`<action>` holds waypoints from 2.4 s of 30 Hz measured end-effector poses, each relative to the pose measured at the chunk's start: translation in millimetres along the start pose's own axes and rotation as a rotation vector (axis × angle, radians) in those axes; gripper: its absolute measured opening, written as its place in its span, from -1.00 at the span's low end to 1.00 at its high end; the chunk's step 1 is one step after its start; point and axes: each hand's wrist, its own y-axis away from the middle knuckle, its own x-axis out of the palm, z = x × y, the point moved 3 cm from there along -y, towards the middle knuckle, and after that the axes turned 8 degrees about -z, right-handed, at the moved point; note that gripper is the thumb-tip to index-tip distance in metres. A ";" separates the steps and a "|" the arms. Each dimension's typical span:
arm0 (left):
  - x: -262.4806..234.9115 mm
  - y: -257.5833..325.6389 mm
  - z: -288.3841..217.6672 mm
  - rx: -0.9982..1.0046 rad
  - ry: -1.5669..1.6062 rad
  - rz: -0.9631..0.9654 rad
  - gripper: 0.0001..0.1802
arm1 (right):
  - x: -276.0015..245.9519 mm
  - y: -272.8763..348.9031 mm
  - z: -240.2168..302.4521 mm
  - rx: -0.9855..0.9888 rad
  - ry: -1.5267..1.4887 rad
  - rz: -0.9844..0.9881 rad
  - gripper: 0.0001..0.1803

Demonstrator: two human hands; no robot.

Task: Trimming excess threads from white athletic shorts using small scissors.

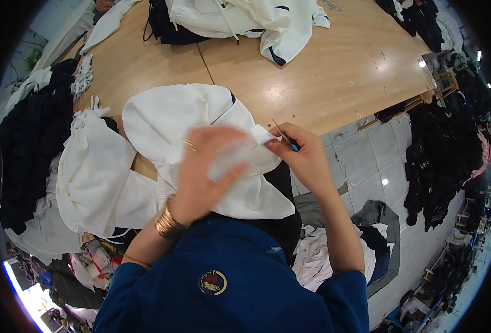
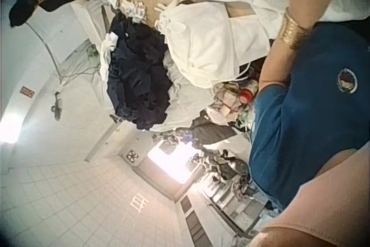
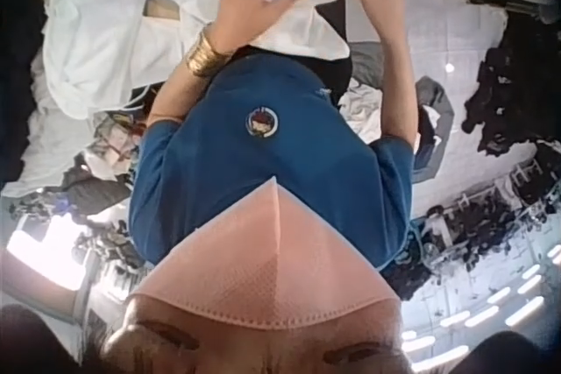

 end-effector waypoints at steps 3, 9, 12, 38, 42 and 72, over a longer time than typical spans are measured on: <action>-7.4 -6.5 19.5 -0.138 -0.067 -0.093 -0.74 | 0.1 8.6 2.6 0.017 -0.084 0.028 -0.87; 5.1 1.1 27.0 -0.695 0.561 0.359 -0.75 | 5.3 15.3 14.9 -0.027 0.033 0.043 -0.79; 4.0 1.2 25.7 -0.752 0.568 0.326 -0.74 | 5.5 24.0 29.7 -0.198 0.138 -0.202 -0.68; 0.7 5.9 18.3 -0.892 0.725 0.243 -0.79 | 15.6 44.0 42.0 -0.698 0.591 -0.249 -0.71; -0.5 6.7 18.9 -0.921 0.734 0.236 -0.77 | 14.8 44.0 38.7 -0.685 0.601 -0.241 -0.73; -16.8 33.0 37.1 -1.034 1.163 -0.100 -0.69 | 26.3 39.2 20.4 -0.661 0.373 -0.130 -0.65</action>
